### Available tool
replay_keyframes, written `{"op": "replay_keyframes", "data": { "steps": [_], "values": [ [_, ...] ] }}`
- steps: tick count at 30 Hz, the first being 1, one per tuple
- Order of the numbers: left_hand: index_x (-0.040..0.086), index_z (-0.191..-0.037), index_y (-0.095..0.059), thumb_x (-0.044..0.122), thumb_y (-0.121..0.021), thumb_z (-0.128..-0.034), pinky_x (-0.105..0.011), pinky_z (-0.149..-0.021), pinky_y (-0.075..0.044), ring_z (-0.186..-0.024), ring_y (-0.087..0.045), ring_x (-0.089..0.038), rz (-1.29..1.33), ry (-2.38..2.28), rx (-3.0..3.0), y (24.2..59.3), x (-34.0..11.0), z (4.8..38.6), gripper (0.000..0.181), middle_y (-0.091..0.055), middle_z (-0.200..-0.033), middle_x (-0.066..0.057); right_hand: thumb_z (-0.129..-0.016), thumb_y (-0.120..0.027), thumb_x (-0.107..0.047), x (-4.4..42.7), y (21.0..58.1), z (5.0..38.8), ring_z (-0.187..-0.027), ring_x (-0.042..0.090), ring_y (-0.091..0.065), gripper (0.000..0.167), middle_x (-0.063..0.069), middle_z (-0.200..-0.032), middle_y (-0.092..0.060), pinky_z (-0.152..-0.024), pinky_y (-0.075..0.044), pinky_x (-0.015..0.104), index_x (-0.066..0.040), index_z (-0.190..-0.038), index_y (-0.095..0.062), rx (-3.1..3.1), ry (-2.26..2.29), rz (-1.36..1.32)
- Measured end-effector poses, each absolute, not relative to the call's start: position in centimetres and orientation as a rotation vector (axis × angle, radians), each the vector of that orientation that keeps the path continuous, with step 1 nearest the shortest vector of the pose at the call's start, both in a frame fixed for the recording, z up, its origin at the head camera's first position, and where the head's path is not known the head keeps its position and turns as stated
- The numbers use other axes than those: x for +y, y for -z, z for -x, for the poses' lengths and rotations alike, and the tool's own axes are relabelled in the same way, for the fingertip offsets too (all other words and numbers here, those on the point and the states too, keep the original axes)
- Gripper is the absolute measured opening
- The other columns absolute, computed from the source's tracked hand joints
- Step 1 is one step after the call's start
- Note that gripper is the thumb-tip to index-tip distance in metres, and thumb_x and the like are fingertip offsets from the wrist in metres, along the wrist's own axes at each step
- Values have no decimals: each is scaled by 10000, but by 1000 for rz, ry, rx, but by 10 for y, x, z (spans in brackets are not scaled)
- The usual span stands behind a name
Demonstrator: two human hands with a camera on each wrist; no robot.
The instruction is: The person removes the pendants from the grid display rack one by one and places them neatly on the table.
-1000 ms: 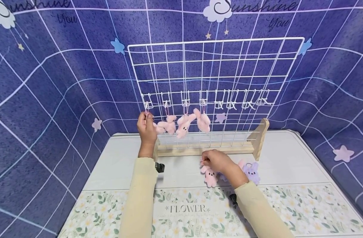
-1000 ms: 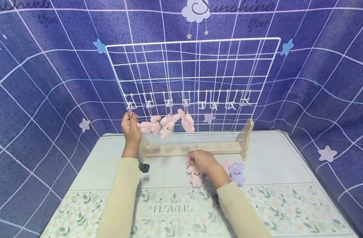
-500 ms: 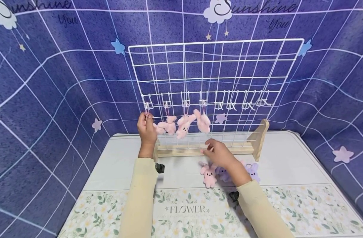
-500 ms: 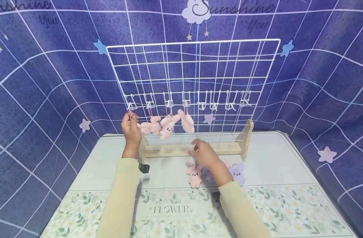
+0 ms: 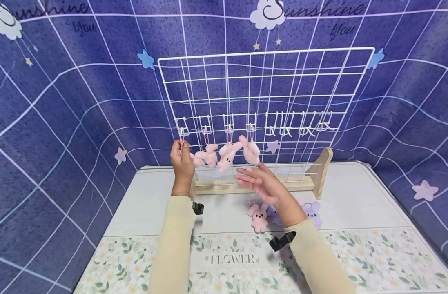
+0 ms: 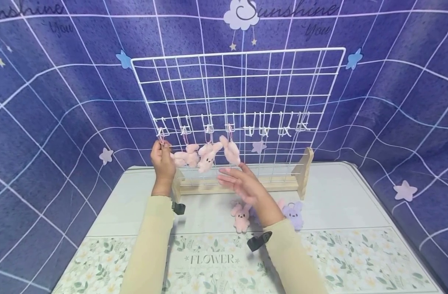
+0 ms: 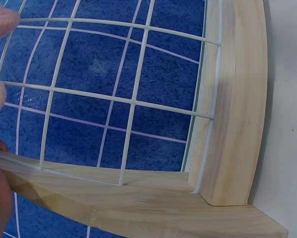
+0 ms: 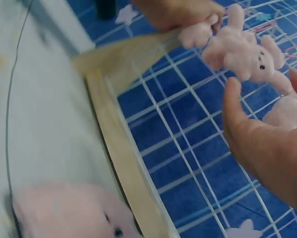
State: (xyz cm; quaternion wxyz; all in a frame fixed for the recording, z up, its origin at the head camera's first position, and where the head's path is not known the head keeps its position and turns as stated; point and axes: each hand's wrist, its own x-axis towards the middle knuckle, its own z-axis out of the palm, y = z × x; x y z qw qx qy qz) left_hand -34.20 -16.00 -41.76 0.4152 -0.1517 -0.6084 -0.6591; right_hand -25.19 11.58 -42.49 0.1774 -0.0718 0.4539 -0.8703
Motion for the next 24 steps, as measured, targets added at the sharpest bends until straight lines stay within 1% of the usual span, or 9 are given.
{"op": "replay_keyframes", "data": {
  "steps": [2, 4, 6, 7, 11, 13, 16, 20, 24],
  "values": [
    [-147, -922, -522, 31, -463, -1022, -154, -600, -337, -658, -406, -13, 365, 1645, -1534, 418, -161, 342, 212, -467, -770, 101, -1090, -538, -140, 113, 424, 251, -1356, 353, -633, 116, 317, -1582, -459, -1141, -520, 426, -163, -1159, -448, 1102, 2520, 199],
    [-157, -934, -527, 26, -463, -1022, -152, -593, -333, -647, -400, -13, 356, 1644, -1541, 418, -161, 341, 212, -463, -771, 103, -1094, -539, -209, 110, 423, 251, -1451, 377, -531, 131, 312, -1605, -406, -1139, -527, 394, -161, -1199, -477, 946, 2579, 154],
    [-158, -942, -536, 28, -464, -1022, -153, -593, -331, -643, -395, -13, 347, 1629, -1559, 419, -161, 341, 214, -456, -771, 105, -1091, -539, -296, 108, 422, 250, -1510, 371, -447, 319, 264, -1580, -410, -1133, -530, 369, -183, -1356, -402, 822, 2628, 91],
    [-156, -945, -541, 30, -467, -1021, -154, -600, -333, -648, -397, -13, 341, 1618, -1570, 419, -161, 341, 214, -452, -770, 106, -1082, -552, -338, 107, 422, 251, -1496, 356, -456, 413, 240, -1547, -434, -1125, -535, 360, -193, -1414, -354, 767, 2651, 53],
    [-139, -942, -558, 35, -479, -1015, -158, -629, -344, -672, -415, -15, 321, 1577, -1594, 419, -160, 340, 205, -464, -789, 101, -1052, -609, -418, 104, 417, 253, -1348, 298, -601, 612, 213, -1383, -562, -1090, -554, 341, -130, -1489, -290, 591, 2718, -53],
    [-137, -939, -558, 28, -480, -1012, -158, -639, -347, -683, -423, -16, 320, 1570, -1591, 419, -159, 340, 197, -473, -804, 91, -1061, -606, -407, 103, 413, 254, -1209, 265, -682, 584, 196, -1293, -623, -1061, -566, 318, -80, -1459, -331, 546, 2731, -85],
    [-137, -939, -558, 18, -478, -1015, -156, -631, -345, -674, -422, -17, 327, 1568, -1592, 419, -158, 340, 191, -479, -813, 83, -1096, -546, -307, 104, 408, 252, -1087, 237, -727, 433, 167, -1208, -658, -999, -589, 281, -20, -1396, -425, 551, 2748, -110],
    [-127, -936, -565, 25, -488, -1014, -154, -636, -347, -677, -429, -10, 317, 1552, -1594, 420, -158, 340, 187, -485, -814, 86, -1100, -483, -167, 106, 404, 247, -1085, 238, -715, 283, 134, -1250, -614, -962, -594, 265, -24, -1344, -481, 567, 2760, -91],
    [-122, -926, -564, 30, -494, -1004, -156, -642, -356, -684, -440, -12, 310, 1555, -1586, 420, -158, 342, 185, -496, -801, 77, -1069, -484, -71, 106, 402, 240, -1089, 228, -692, 225, 92, -1275, -607, -934, -594, 287, -97, -1290, -515, 665, 2780, -22]
  ]
}}
